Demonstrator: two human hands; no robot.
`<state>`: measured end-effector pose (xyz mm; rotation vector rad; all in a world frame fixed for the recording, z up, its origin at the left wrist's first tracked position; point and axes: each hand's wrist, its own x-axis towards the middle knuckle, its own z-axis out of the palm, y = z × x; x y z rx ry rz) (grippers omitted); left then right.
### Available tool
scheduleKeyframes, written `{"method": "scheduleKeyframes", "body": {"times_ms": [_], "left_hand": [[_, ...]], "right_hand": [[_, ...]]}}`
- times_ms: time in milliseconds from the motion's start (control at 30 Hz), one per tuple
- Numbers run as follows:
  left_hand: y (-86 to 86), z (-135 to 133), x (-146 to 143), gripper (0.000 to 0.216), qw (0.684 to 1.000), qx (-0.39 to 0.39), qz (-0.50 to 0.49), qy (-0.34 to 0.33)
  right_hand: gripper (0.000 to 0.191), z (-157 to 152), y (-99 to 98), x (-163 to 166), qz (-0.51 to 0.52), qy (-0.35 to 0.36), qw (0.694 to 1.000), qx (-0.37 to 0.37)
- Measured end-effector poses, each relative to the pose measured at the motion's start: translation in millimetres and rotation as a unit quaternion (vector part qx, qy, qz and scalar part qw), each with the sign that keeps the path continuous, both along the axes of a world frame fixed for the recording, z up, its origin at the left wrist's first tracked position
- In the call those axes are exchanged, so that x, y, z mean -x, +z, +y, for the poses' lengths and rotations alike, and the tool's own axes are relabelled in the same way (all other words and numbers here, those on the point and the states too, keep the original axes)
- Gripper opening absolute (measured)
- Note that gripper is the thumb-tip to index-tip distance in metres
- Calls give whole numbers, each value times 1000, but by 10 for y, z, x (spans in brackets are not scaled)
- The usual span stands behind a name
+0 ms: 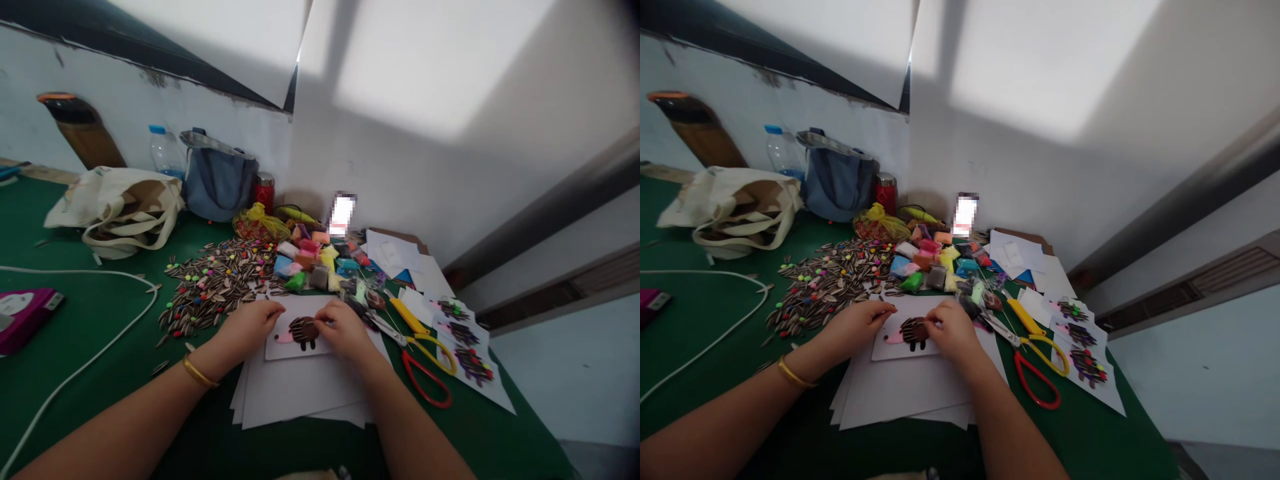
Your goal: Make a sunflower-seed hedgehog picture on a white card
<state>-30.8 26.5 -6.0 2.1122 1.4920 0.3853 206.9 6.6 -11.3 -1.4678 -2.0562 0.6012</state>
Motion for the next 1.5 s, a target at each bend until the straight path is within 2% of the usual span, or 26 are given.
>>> {"method": "scheduleKeyframes", "body": {"times_ms": [200, 767, 1233, 1333, 1400, 1467, 1500], "left_hand": [[19, -24, -14, 36, 998, 12, 55, -34], [14, -19, -20, 35, 998, 19, 52, -42], [1, -16, -8, 35, 998, 36, 31, -36], [-23, 5, 1, 34, 999, 33, -17, -19], [-15, 10, -11, 31, 994, 38, -103, 5], [17, -6, -40, 35, 967, 94, -231, 46], [39, -22, -59, 41, 939, 148, -301, 72]], "right_hand": [[12, -41, -21, 92, -27, 14, 999, -27], [8, -43, -61, 147, -147, 57, 981, -115], [8, -24, -108, 152, -142, 51, 983, -106], [6, -31, -76, 112, -123, 41, 988, -89], [5, -46, -29, 80, -95, 36, 991, -85], [7, -74, 25, 66, -56, 25, 994, -95], [9, -94, 50, 73, -35, 19, 994, -105]]}}
